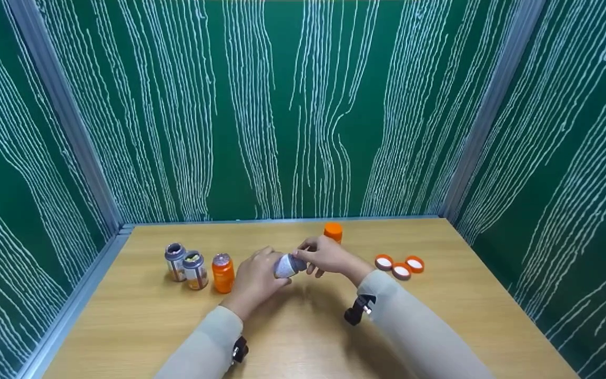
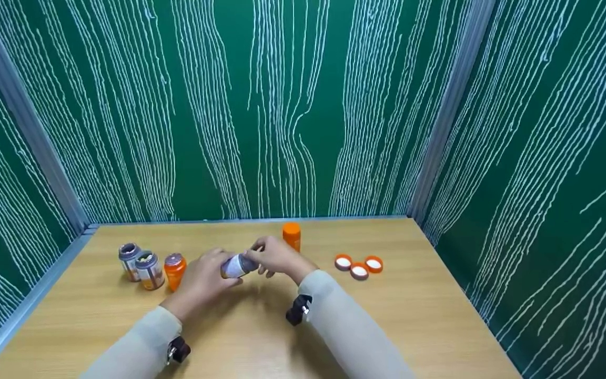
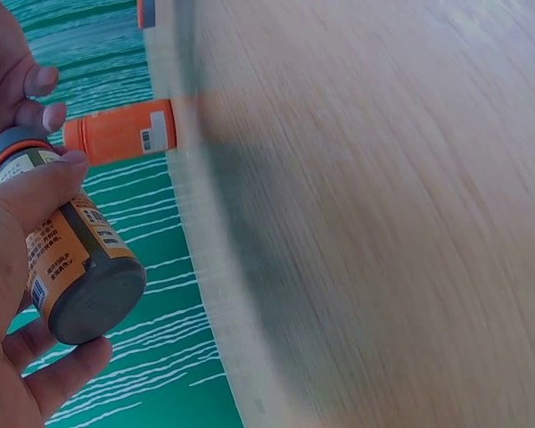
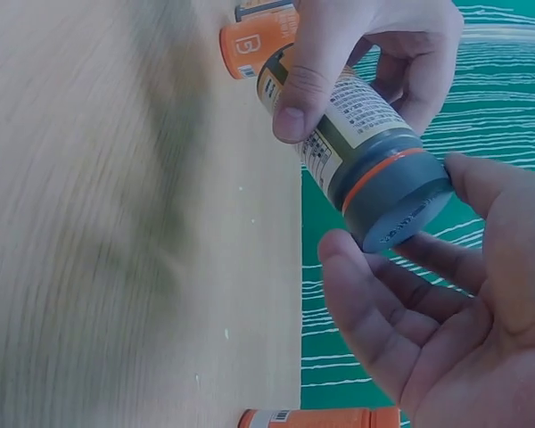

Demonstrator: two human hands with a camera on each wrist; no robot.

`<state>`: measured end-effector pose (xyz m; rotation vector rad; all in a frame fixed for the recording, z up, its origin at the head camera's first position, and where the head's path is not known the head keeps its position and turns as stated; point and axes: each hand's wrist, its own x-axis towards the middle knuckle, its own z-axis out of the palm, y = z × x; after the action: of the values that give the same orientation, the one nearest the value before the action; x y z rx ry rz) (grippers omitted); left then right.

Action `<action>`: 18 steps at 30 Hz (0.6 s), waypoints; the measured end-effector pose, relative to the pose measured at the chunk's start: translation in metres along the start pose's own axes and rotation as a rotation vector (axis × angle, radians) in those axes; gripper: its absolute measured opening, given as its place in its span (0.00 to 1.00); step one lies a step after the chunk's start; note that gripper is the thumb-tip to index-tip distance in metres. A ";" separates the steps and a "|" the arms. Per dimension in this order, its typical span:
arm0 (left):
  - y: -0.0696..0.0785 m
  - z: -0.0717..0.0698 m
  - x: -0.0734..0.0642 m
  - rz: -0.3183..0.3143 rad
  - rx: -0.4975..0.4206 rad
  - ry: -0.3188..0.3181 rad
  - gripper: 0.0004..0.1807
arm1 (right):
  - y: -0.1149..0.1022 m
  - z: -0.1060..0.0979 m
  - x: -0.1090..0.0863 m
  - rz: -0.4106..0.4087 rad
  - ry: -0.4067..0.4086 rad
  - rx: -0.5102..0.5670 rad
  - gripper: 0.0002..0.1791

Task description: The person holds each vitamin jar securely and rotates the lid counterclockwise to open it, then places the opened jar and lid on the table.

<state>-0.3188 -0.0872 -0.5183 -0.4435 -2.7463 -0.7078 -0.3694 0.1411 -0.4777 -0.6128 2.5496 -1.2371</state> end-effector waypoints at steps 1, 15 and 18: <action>0.000 0.000 0.000 -0.004 -0.003 -0.001 0.29 | 0.000 -0.001 -0.001 -0.009 -0.003 0.002 0.21; 0.000 0.000 0.002 -0.053 -0.027 -0.024 0.29 | 0.002 -0.009 -0.003 -0.177 -0.046 -0.069 0.19; 0.000 -0.001 0.002 -0.053 -0.033 -0.021 0.29 | 0.002 -0.010 -0.004 -0.206 -0.035 -0.066 0.17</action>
<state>-0.3201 -0.0868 -0.5171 -0.3889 -2.7793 -0.7661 -0.3705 0.1508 -0.4732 -0.9238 2.5592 -1.1958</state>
